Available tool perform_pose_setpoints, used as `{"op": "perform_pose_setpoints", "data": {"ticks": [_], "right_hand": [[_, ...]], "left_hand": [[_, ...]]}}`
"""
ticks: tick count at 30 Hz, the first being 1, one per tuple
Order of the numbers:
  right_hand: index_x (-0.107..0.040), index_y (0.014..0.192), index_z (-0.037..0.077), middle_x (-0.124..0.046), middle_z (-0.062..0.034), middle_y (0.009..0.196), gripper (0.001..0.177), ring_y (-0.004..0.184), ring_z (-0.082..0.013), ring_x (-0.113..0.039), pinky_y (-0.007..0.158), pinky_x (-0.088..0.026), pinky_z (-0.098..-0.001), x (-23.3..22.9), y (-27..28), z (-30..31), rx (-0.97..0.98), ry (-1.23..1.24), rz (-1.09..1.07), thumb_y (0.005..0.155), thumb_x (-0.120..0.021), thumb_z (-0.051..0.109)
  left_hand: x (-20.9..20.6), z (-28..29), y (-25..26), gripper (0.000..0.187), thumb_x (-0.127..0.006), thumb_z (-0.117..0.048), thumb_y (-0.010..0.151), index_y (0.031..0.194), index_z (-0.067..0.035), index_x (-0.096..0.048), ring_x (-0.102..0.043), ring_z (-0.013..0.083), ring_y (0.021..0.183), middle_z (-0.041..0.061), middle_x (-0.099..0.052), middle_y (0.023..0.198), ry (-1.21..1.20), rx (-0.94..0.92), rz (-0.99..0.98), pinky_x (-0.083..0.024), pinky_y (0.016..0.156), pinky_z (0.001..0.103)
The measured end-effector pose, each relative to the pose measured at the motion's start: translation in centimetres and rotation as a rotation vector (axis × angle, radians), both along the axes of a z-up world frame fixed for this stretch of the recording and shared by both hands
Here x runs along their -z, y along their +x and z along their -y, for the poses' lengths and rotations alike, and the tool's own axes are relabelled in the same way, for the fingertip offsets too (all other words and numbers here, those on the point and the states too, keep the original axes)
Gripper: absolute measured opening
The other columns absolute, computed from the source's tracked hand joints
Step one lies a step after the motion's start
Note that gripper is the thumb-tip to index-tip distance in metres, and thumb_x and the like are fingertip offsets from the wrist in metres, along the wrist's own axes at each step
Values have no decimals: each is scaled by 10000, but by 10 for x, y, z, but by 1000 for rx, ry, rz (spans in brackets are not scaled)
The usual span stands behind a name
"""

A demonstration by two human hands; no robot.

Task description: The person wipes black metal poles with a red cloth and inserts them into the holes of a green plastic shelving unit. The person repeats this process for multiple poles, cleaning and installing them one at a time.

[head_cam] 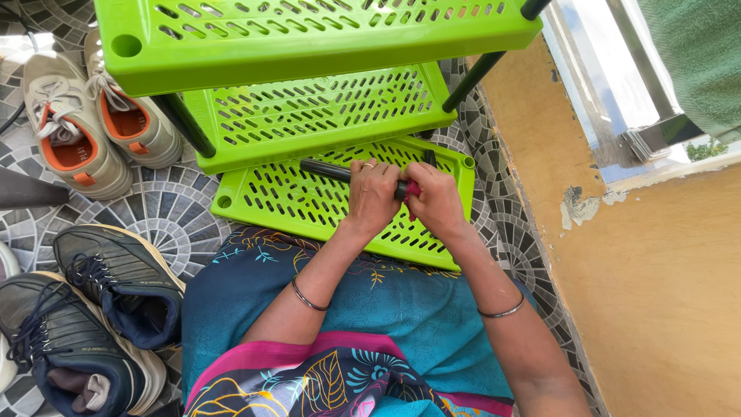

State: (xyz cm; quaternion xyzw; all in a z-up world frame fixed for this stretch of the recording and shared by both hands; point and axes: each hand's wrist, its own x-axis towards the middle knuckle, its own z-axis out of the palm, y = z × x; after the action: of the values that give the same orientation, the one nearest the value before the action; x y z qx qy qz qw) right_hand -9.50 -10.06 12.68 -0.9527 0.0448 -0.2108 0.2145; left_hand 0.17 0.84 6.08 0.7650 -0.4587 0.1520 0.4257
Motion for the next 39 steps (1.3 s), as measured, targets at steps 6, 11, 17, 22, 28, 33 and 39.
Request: {"op": "perform_pose_setpoints", "data": {"ticks": [6, 11, 17, 22, 28, 33, 39], "right_hand": [[-636, 922, 59, -613, -125, 845, 182, 724, -310, -649, 613, -517, -420, 1, -20, 3, -144, -287, 181, 782, -708, -32], [-626, 893, 56, -628, -81, 611, 227, 484, -175, -637, 414, -470, -377, 12, -4, -16, 386, 744, -170, 777, -510, -101], [-595, 909, 40, -561, -88, 577, 212, 432, -181, -538, 362, -388, -393, -3, 0, -1, 304, 923, -378, 819, -460, -97], [-586, 958, 97, -616, -107, 745, 258, 629, -260, -616, 537, -478, -381, -6, -12, 13, -225, -328, 186, 764, -702, -29], [-629, 885, 55, -579, -47, 581, 124, 428, -132, -552, 390, -442, -299, 58, -8, 0, 239, 1281, -200, 844, -562, -41], [-626, 885, 64, -601, -47, 637, 89, 504, -140, -565, 454, -447, -296, 65, -29, 31, 109, 913, -228, 843, -595, -8], [-644, 930, 74, -642, -69, 665, 229, 548, -157, -656, 477, -532, -319, 50, -36, 41, 143, 291, -168, 766, -562, -63]], "left_hand": [[-10, -11, 17, 169, -787, -144, 756, 767, -128, -620, -645, 323, 862, 79, -667, 771, 287, 225, -112, -401, 898, 489], [-12, -13, 13, 195, -785, -150, 801, 802, -105, -596, -611, 320, 913, 80, -621, 823, -19, -21, 81, -371, 941, 505], [-12, -14, 10, 217, -793, -104, 750, 866, -96, -610, -591, 324, 995, 94, -613, 919, 7, -84, 73, -355, 1003, 529], [-3, -12, 24, 292, -800, -89, 597, 844, -120, -649, -590, 350, 972, 96, -618, 880, 145, -71, 35, -269, 980, 653], [5, -10, 19, 182, -781, -115, 860, 897, -98, -604, -574, 324, 1026, 91, -582, 940, -18, -127, 90, -300, 1124, 582], [4, -5, 12, 150, -768, -109, 837, 872, -102, -623, -588, 323, 1032, 101, -609, 952, 34, -67, 101, -315, 1104, 580], [26, 1, 17, 172, -785, -149, 795, 911, -113, -662, -641, 356, 991, 123, -693, 910, 485, 240, -213, -415, 943, 526]]}}
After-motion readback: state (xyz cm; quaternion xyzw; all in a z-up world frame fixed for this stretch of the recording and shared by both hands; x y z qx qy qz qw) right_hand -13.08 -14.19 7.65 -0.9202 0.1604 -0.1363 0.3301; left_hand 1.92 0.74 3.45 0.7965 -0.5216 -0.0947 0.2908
